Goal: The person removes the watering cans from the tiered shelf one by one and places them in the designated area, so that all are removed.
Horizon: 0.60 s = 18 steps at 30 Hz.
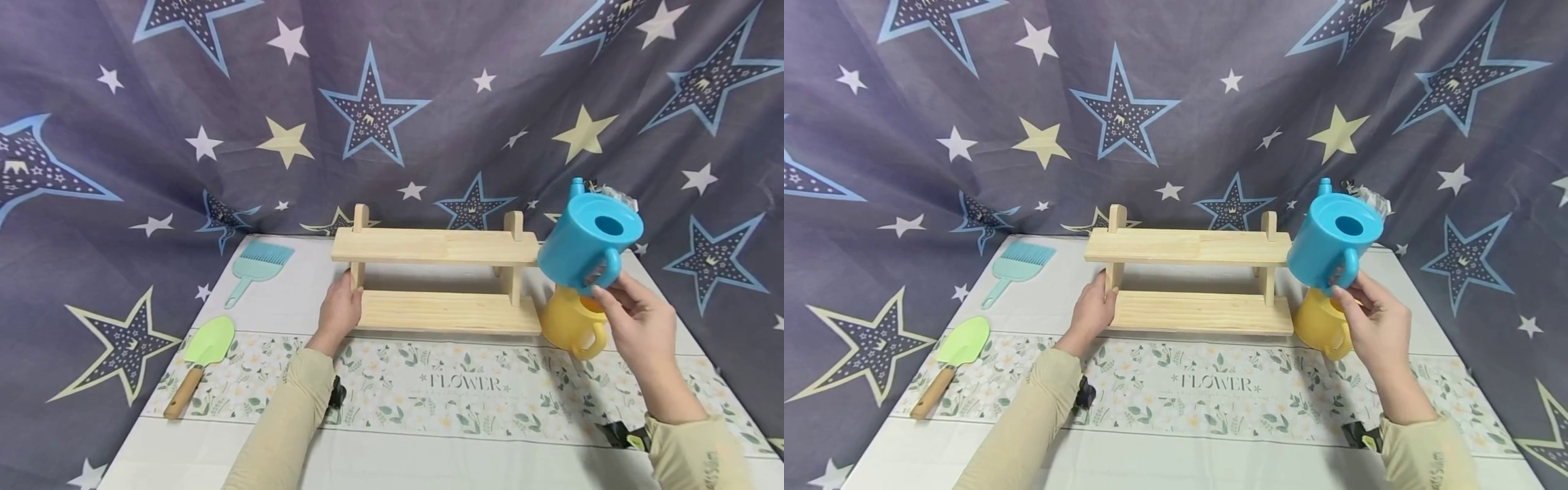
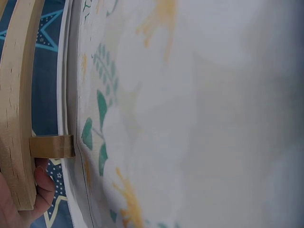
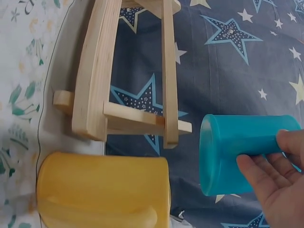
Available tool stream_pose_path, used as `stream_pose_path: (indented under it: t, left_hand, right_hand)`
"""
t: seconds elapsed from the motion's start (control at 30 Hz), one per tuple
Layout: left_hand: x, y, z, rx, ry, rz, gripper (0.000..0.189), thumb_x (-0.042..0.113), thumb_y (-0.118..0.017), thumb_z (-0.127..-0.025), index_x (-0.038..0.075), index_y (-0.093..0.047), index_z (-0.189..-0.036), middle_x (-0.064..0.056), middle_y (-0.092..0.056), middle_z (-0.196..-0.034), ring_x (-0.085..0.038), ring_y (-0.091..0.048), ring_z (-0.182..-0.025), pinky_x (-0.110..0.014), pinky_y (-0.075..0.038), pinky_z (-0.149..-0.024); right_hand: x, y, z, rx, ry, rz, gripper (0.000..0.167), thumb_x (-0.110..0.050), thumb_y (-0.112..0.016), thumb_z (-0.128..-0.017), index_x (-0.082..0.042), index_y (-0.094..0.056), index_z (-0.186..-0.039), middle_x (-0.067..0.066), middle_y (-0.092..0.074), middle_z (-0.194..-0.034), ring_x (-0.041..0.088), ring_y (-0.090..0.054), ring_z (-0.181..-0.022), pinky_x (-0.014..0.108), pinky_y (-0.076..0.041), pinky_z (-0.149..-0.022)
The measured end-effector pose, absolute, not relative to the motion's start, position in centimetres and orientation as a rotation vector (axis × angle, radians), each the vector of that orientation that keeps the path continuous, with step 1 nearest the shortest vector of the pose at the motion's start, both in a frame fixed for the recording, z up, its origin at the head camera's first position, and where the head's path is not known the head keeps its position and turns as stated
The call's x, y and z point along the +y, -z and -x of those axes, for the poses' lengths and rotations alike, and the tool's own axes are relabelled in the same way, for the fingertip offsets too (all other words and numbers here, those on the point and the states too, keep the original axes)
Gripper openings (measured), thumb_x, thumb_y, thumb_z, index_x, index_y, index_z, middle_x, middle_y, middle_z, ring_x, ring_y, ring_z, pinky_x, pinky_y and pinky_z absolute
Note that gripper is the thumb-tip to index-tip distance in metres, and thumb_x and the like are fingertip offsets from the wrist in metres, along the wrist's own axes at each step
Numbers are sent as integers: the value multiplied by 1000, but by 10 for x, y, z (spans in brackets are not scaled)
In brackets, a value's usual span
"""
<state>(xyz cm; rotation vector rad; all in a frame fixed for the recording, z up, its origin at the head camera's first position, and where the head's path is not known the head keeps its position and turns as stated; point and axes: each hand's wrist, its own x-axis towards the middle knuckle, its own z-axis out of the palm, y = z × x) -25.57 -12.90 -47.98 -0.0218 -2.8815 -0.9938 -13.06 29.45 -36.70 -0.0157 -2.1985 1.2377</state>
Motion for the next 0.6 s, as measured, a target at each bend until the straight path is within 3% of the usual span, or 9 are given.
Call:
stream_pose_path:
  t: [0.6]
  left_hand:
    - [-129, 479, 257, -2897, 1003, 4, 55, 25, -45, -104, 8, -27, -153, -17, -48, -142, -33, -45, -131, -51, -40, -106]
  right_hand:
    - [318, 367, 122, -2227, -1231, 152, 47, -5, -69, -91, -14, -58, -136, -26, -64, -98, -13, -62, -87, 3, -47, -78]
